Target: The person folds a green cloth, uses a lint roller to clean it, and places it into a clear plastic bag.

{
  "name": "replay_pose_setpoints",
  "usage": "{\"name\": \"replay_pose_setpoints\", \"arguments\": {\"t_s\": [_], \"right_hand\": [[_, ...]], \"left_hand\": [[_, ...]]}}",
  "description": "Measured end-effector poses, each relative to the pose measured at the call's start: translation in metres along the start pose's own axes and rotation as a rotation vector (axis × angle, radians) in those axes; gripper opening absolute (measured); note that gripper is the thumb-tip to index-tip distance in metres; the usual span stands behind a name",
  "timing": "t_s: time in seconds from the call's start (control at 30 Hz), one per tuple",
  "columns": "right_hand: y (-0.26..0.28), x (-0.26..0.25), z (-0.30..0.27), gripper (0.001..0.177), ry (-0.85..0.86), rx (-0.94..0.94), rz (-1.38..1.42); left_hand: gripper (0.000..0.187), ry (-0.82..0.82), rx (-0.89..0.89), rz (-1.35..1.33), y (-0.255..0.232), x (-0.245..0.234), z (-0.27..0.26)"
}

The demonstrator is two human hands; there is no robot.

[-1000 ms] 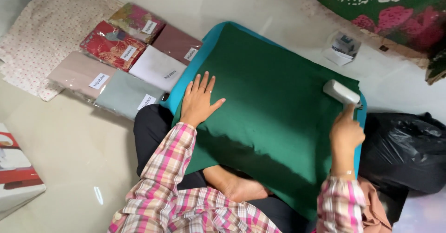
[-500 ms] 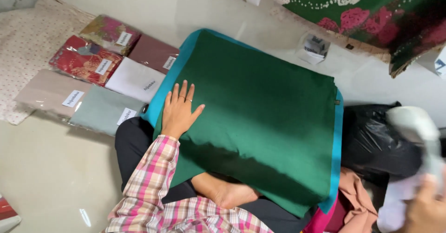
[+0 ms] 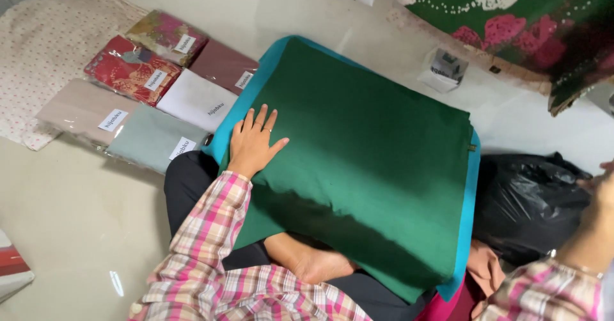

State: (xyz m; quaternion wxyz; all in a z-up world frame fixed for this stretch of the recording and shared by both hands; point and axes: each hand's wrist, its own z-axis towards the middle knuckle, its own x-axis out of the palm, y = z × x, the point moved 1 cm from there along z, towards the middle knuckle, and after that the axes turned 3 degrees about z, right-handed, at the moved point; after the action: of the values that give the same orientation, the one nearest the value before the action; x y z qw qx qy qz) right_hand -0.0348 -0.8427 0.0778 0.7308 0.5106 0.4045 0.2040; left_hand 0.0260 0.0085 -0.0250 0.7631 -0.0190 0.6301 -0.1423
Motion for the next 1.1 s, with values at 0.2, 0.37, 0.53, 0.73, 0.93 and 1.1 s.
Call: {"name": "replay_pose_setpoints", "arguments": {"t_s": [0.2, 0.37, 0.53, 0.73, 0.93, 1.1], "right_hand": [[0.047, 0.053, -0.081, 0.047, -0.049, 0.048, 0.506], [0.021, 0.114, -0.101, 0.042, -0.154, 0.295, 0.733], [-0.036, 0.207, -0.086, 0.052, 0.005, 0.080, -0.108], [-0.067, 0.258, -0.012, 0.086, 0.050, 0.169, -0.507], [-0.039, 0.267, -0.008, 0.071, 0.078, 0.226, -0.272], [0.011, 0.249, -0.039, 0.054, 0.201, 0.371, 0.118]], "left_hand": [[0.069, 0.093, -0.084, 0.024, 0.028, 0.041, 0.080], [0.081, 0.152, -0.265, -0.218, 0.022, 0.037, 0.144], [0.075, 0.190, -0.439, -0.344, 0.049, 0.126, 0.235], [0.055, 0.065, -0.384, -0.568, 0.025, 0.091, 0.253], [0.045, 0.009, -0.328, -0.578, 0.000, 0.016, 0.235], [0.041, -0.053, -0.181, -0.558, 0.014, -0.014, 0.224]]}}
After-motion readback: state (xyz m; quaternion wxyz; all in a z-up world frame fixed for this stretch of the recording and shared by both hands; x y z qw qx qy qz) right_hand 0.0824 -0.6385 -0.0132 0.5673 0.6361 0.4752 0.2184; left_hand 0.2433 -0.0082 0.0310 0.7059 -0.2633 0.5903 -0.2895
